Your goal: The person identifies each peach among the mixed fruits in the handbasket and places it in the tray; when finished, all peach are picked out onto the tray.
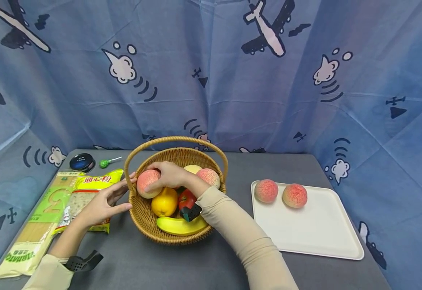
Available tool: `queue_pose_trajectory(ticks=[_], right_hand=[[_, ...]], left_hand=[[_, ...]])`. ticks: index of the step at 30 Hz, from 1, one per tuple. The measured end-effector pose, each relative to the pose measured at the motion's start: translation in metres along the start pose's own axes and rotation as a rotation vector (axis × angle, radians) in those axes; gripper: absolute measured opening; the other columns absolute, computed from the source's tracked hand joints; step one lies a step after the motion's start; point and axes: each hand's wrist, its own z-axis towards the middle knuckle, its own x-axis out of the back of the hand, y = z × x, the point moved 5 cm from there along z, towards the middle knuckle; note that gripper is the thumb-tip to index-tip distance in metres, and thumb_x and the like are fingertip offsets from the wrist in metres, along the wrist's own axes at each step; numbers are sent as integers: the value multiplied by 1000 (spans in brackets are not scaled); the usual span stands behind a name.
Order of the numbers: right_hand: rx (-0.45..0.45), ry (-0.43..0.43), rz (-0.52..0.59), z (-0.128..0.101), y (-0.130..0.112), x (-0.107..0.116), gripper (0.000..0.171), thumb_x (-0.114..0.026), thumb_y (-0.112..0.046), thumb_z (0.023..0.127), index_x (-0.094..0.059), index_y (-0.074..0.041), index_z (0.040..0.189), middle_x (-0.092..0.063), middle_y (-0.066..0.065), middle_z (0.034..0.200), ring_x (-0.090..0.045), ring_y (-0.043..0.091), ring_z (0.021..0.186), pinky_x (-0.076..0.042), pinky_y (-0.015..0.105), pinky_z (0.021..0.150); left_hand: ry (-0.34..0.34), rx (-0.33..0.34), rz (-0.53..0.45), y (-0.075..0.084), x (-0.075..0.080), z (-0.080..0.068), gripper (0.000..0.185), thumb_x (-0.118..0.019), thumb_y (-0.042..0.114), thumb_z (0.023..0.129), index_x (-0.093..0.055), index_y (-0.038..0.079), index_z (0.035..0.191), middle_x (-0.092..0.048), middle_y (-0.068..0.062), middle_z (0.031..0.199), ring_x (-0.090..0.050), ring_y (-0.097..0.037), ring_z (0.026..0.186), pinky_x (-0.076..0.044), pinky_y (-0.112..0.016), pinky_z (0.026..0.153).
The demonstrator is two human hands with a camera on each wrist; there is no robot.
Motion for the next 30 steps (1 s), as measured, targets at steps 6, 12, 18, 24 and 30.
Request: queue_pose_trajectory(ticks=[6, 12, 18, 24, 30], right_hand=[[38, 45, 45, -9, -7, 10, 63, -81, -31, 74, -55, -15, 129, -61, -1, 119, -59, 12, 97, -53, 23, 83], [80, 70, 101, -29, -27, 27, 68, -81, -29, 75, -51, -19, 134, -57, -3, 125, -58, 14, 101, -54, 27, 85], [100, 128, 188, -59, -39, 39, 70, -81, -28, 74, -49, -22, 136, -55, -4, 127, -57, 15, 105, -54, 30, 87], [202, 306, 96, -99, -43, 49, 70, -84, -22, 70, -54, -20, 132, -56, -4, 126, -55, 14, 106, -54, 32, 86], [271, 444, 64, -147, -38, 57, 72, -88, -15, 65, -56, -15, 130, -55, 1, 128, -54, 16, 111, -55, 32, 87]], left_hand=[[-1, 9, 3, -1, -2, -1, 70, -70, 20, 86, -36, 4, 145, -23, -16, 156, -30, -32, 140, -32, -42, 110], [1, 17, 7, -4, -1, -1, 71, -69, 20, 87, -34, 4, 146, -22, -15, 156, -30, -33, 140, -32, -42, 109], [5, 23, 13, -5, -1, -1, 71, -69, 20, 87, -33, 4, 146, -22, -15, 156, -31, -33, 139, -32, -42, 109], [4, 13, 5, -3, -1, -1, 71, -69, 19, 87, -33, 4, 146, -22, -16, 156, -30, -32, 140, -31, -40, 109], [2, 1, -1, -2, -1, 0, 70, -69, 18, 87, -34, 7, 147, -23, -12, 157, -29, -31, 140, -31, -37, 110]])
